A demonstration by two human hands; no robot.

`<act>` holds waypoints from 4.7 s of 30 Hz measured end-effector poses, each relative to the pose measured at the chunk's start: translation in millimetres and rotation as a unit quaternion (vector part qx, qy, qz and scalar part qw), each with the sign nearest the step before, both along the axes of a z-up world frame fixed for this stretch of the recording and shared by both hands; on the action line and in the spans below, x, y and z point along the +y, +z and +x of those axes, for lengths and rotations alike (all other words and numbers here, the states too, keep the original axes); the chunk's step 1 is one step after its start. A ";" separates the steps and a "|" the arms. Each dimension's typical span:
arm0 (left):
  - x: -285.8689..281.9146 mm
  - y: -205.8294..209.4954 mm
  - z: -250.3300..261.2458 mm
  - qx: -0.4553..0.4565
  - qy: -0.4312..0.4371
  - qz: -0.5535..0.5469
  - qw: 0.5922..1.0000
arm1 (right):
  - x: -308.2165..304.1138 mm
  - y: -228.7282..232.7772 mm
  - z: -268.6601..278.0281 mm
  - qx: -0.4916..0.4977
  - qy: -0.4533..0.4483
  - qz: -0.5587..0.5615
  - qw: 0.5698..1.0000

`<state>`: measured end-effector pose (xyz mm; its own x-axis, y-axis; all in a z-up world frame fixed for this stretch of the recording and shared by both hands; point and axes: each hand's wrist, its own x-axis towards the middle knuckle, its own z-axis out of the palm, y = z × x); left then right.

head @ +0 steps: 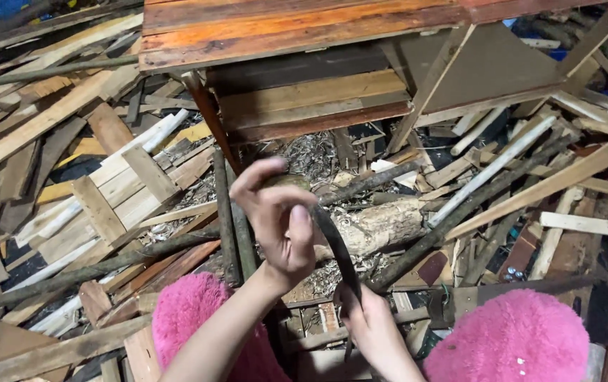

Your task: Shaving a wooden branch using a sickle-like hand tool while sitting on the floor

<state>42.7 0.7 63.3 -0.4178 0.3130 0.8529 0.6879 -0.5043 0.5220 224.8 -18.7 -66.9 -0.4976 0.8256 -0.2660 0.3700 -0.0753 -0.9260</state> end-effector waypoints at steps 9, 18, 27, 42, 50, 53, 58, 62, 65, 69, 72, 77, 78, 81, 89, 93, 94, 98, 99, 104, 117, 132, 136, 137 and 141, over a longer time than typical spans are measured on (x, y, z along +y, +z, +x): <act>-4.9 -7.8 3.2 -0.031 0.079 0.005 0.996 | -19.7 11.6 7.4 -0.027 0.019 0.029 0.999; 2.0 -2.7 3.5 -0.020 0.108 0.039 0.993 | -12.3 9.3 1.6 -0.035 0.045 0.116 0.992; -2.9 -2.1 0.9 -0.021 0.087 0.040 0.995 | 9.0 -36.1 -25.1 -0.076 0.015 0.107 0.991; -16.3 -20.5 10.6 -0.026 0.047 -0.007 0.999 | -27.6 -0.8 12.9 0.040 0.028 0.218 0.975; -5.8 -12.5 4.7 -0.031 0.042 0.021 0.998 | -12.8 -40.8 8.7 -0.024 0.036 0.083 0.996; -7.2 -14.1 7.0 -0.016 0.006 0.024 1.000 | -23.8 -18.2 10.5 -0.073 0.020 0.120 0.990; -4.7 -12.5 9.2 -0.005 0.019 0.023 1.000 | -13.5 -36.3 10.9 -0.053 0.031 0.090 0.994; -12.7 -31.6 7.1 -0.039 -0.040 -0.016 0.998 | -23.7 -6.9 23.2 -0.028 0.016 0.157 0.987; -11.6 -32.8 12.1 -0.060 -0.032 -0.030 0.997 | 10.9 -77.2 -15.2 -0.055 -0.004 0.127 0.990; -0.9 -24.0 0.8 -0.047 0.032 -0.017 0.998 | 10.2 -62.7 -4.4 -0.019 0.010 0.096 0.995; -7.1 -14.5 5.4 -0.023 0.016 0.016 0.999 | -12.4 -23.5 6.6 -0.062 0.025 0.032 0.997; 2.1 -11.7 10.9 -0.004 0.026 0.036 0.999 | 16.9 -114.7 -13.1 -0.045 -0.028 0.082 0.995; 2.2 -19.5 5.1 0.000 0.026 0.044 0.999 | 15.0 -85.6 -10.4 -0.041 -0.028 0.090 0.995; -13.3 -40.0 7.3 -0.046 0.040 -0.050 0.997 | -10.2 -32.0 10.9 -0.035 0.006 0.004 0.999; 4.6 -12.9 4.1 -0.013 -0.049 0.043 0.998 | -0.5 -30.8 -2.2 0.003 -0.018 0.008 1.000; -13.2 -31.0 -0.2 -0.029 -0.070 -0.010 0.997 | -14.2 -38.9 9.3 -0.043 -0.009 0.060 0.997; -13.6 -31.2 0.7 -0.022 -0.083 -0.021 0.996 | -2.0 -55.7 -2.6 -0.112 0.018 0.016 0.993; -11.4 -18.7 9.9 0.012 -0.073 0.003 0.997 | 0.1 -57.0 2.4 0.010 -0.006 0.044 0.999; 3.9 -65.8 -21.1 0.015 -0.073 0.008 0.997 | 2.9 -43.5 2.5 0.012 -0.006 0.049 0.999; -14.8 -27.5 0.5 -0.038 -0.136 -0.028 0.990 | -12.3 -26.1 1.3 -0.034 -0.027 -0.021 0.999; -10.6 -36.1 -4.8 -0.026 -0.058 -0.035 0.997 | 9.6 -133.0 -12.1 -0.104 -0.013 0.151 0.983; 5.0 -18.3 7.2 0.021 -0.023 0.017 0.999 | -14.6 -38.0 26.6 0.103 0.010 0.067 0.992; -1.3 -27.6 7.0 0.009 -0.022 0.013 1.000 | -12.8 -47.0 19.8 0.088 0.015 0.051 0.995; 2.4 -23.4 4.0 0.013 -0.016 0.018 1.000 | -3.6 -60.2 9.0 0.125 -0.015 -0.039 0.991; 6.6 -16.1 4.7 0.012 -0.015 0.033 0.999 | -5.5 -51.5 16.9 0.024 0.010 0.044 0.999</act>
<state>47.5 7.3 47.2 -0.3879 0.2681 0.8818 0.6847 -0.5566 0.4705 241.7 -24.2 -118.4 -0.5242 0.8349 -0.1680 0.3255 0.0141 -0.9454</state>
